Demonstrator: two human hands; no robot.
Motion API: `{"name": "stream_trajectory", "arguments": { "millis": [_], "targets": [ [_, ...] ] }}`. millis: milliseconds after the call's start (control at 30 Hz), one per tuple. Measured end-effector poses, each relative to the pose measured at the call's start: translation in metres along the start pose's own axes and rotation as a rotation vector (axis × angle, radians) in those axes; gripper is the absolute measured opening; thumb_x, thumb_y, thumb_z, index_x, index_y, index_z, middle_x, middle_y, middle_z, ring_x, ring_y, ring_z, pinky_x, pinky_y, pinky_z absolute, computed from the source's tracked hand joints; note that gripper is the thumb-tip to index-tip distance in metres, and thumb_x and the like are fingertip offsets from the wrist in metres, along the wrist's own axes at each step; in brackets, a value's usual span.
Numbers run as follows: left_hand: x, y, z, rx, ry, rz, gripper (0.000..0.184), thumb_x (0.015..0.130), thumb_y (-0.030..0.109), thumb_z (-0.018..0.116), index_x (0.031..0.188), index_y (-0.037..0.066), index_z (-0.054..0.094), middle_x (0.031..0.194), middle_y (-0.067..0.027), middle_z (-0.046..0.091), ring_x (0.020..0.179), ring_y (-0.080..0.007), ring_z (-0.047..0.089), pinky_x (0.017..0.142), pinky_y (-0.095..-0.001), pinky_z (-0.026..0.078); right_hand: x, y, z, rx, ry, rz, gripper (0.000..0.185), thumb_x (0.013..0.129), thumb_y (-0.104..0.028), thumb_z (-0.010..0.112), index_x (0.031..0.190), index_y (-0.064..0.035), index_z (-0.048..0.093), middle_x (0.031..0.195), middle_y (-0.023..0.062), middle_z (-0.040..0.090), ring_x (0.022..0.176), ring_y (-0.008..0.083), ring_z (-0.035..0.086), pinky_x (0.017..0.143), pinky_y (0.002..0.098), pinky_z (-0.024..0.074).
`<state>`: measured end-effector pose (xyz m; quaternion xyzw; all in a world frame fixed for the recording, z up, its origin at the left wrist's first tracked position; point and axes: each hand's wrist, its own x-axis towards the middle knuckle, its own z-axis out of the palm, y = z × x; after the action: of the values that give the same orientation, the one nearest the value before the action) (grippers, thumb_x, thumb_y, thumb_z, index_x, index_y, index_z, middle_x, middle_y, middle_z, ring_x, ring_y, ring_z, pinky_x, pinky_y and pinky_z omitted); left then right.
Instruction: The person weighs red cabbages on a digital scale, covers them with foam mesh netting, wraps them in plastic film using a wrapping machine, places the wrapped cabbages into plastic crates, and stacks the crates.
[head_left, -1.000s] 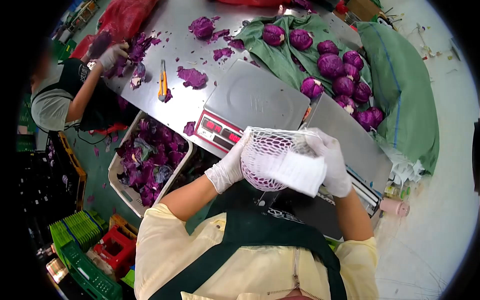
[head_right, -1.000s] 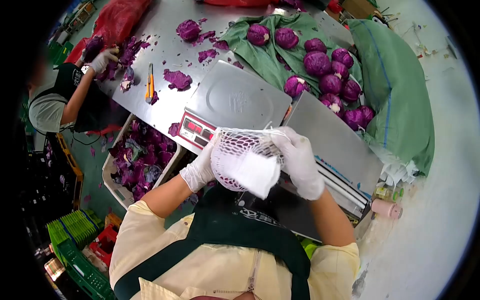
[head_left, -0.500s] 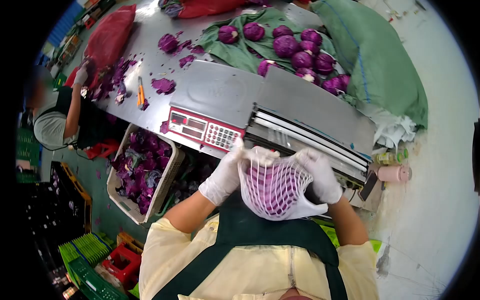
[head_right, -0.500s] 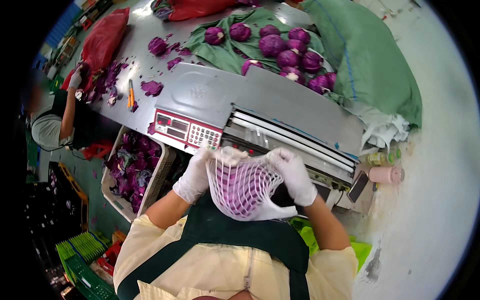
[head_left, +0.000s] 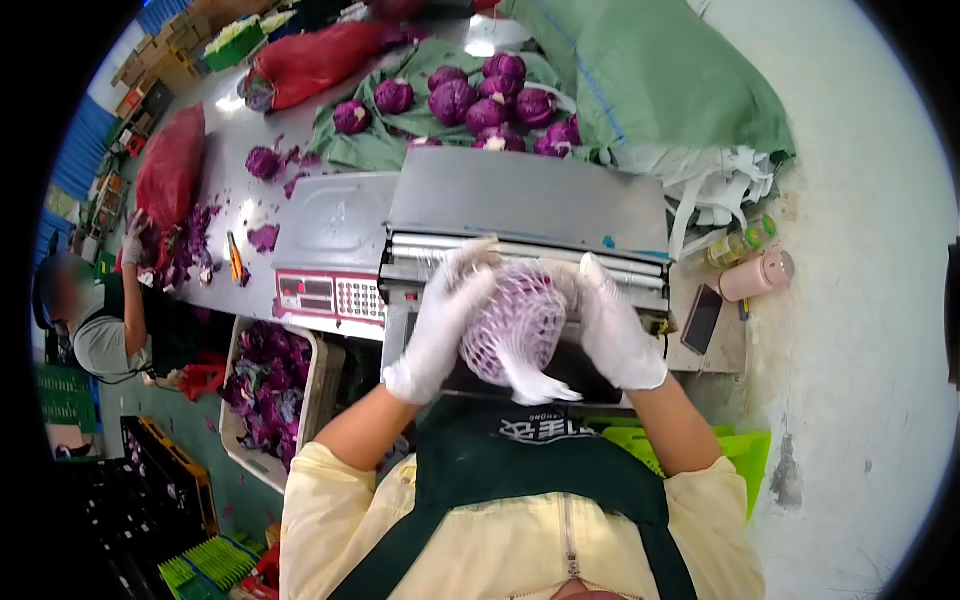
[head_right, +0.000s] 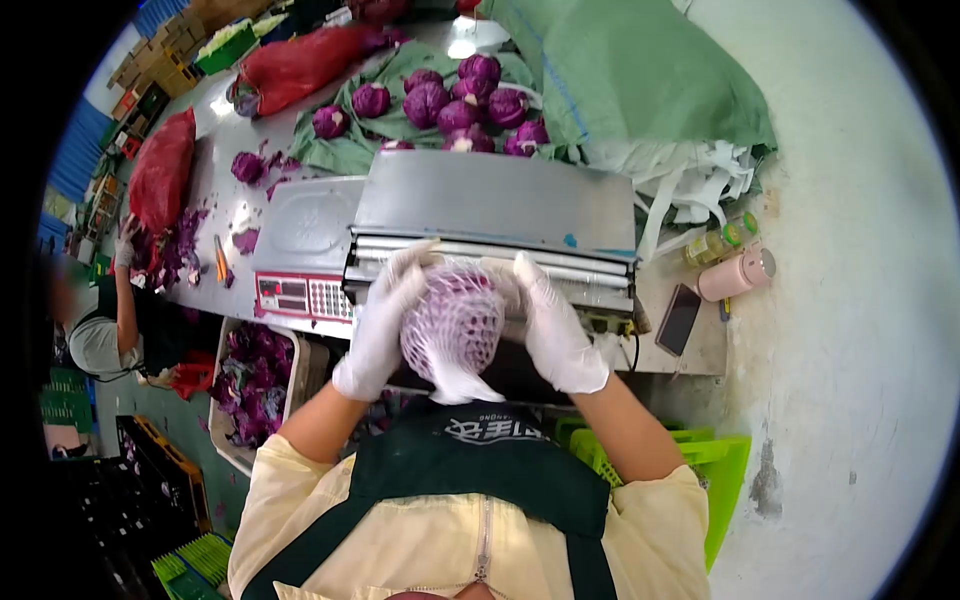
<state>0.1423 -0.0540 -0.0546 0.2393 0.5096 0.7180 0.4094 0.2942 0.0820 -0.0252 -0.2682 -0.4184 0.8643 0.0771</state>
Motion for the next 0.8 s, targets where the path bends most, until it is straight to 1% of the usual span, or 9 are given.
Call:
{"name": "stream_trajectory", "arguments": {
  "millis": [67, 133, 200, 267, 333, 467, 600, 633, 800],
  "targets": [
    [0.055, -0.001, -0.001, -0.555, -0.056, -0.136, 0.045, 0.093, 0.035, 0.056, 0.125, 0.003, 0.053, 0.12, -0.0095, 0.058, 0.108, -0.0227, 0.057, 0.097, -0.0346, 0.045, 0.024, -0.02, -0.01, -0.371, -0.018, -0.486, 0.055, 0.099, -0.047, 0.042, 0.134, -0.0049, 0.048, 0.128, 0.0067, 0.054, 0.112, 0.0149, 0.054, 0.099, 0.0324, 0.0417],
    [0.093, -0.006, 0.001, -0.74, -0.217, -0.143, 0.049, 0.094, 0.044, 0.048, 0.122, 0.004, 0.055, 0.118, -0.0122, 0.06, 0.106, -0.0266, 0.059, 0.095, -0.0408, 0.047, 0.07, -0.023, -0.017, -0.409, 0.031, -0.661, 0.055, 0.098, -0.044, 0.047, 0.135, -0.0043, 0.047, 0.128, 0.0069, 0.053, 0.112, 0.0138, 0.054, 0.098, 0.0318, 0.0426],
    [0.148, -0.035, 0.003, -0.782, -0.032, -0.101, 0.043, 0.095, 0.04, 0.048, 0.116, 0.004, 0.058, 0.111, -0.0122, 0.064, 0.102, -0.0257, 0.06, 0.092, -0.0407, 0.049, 0.109, -0.025, -0.011, -0.137, 0.096, -0.713, 0.048, 0.097, -0.036, 0.053, 0.13, -0.0019, 0.051, 0.126, 0.0074, 0.055, 0.108, 0.0123, 0.055, 0.093, 0.0293, 0.0463],
    [0.162, -0.031, 0.001, -0.473, -0.027, 0.081, 0.035, 0.096, 0.031, 0.049, 0.114, 0.003, 0.059, 0.109, -0.0091, 0.063, 0.099, -0.0211, 0.061, 0.09, -0.0359, 0.049, 0.139, -0.034, -0.033, 0.136, 0.06, -0.554, 0.041, 0.097, -0.03, 0.054, 0.124, 0.0, 0.055, 0.12, 0.0069, 0.059, 0.102, 0.0127, 0.058, 0.089, 0.0277, 0.0477],
    [0.177, -0.012, 0.004, -0.206, -0.076, 0.186, 0.027, 0.097, 0.021, 0.045, 0.113, 0.004, 0.058, 0.106, -0.0062, 0.062, 0.095, -0.0143, 0.059, 0.089, -0.0282, 0.047, 0.154, -0.045, -0.035, -0.005, 0.175, -0.655, 0.03, 0.098, -0.023, 0.052, 0.109, 0.0012, 0.064, 0.101, 0.005, 0.067, 0.094, 0.0121, 0.06, 0.085, 0.026, 0.048],
    [0.197, -0.006, 0.005, 0.02, -0.045, 0.175, 0.044, 0.098, 0.027, 0.05, 0.137, 0.007, 0.044, 0.111, -0.0067, 0.058, 0.102, -0.013, 0.054, 0.092, -0.0261, 0.043, 0.193, -0.061, -0.049, -0.213, 0.275, -0.704, 0.023, 0.096, -0.017, 0.054, 0.1, 0.0014, 0.066, 0.094, 0.0031, 0.067, 0.088, 0.0103, 0.059, 0.08, 0.0243, 0.0468],
    [0.225, -0.023, -0.028, 0.49, -0.246, 0.293, 0.052, 0.089, 0.035, 0.064, 0.13, 0.005, 0.052, 0.111, -0.0112, 0.057, 0.107, -0.0206, 0.053, 0.095, -0.0315, 0.042, 0.218, -0.054, -0.054, -0.501, 0.316, -0.761, 0.019, 0.095, -0.015, 0.055, 0.095, 0.0009, 0.065, 0.085, 0.0024, 0.064, 0.081, 0.0093, 0.056, 0.074, 0.0265, 0.046],
    [0.219, -0.004, -0.024, 0.793, -0.231, 0.368, 0.047, 0.088, 0.026, 0.067, 0.127, 0.005, 0.054, 0.116, -0.0059, 0.054, 0.108, -0.0141, 0.052, 0.099, -0.028, 0.039, 0.222, -0.052, -0.049, -0.613, 0.349, -0.872, 0.017, 0.095, -0.015, 0.055, 0.092, -0.0006, 0.063, 0.08, 0.0044, 0.061, 0.075, 0.0118, 0.056, 0.071, 0.0288, 0.0461],
    [0.238, 0.004, -0.036, 0.55, -0.434, 0.265, 0.049, 0.079, 0.021, 0.075, 0.12, 0.002, 0.056, 0.111, -0.0046, 0.054, 0.108, -0.0153, 0.05, 0.098, -0.0298, 0.039, 0.207, -0.068, -0.028, -1.035, 0.512, -1.287, 0.015, 0.092, -0.02, 0.06, 0.089, -0.0049, 0.06, 0.077, 0.0111, 0.063, 0.069, 0.0288, 0.063, 0.062, 0.0343, 0.0488]
  ]
}}
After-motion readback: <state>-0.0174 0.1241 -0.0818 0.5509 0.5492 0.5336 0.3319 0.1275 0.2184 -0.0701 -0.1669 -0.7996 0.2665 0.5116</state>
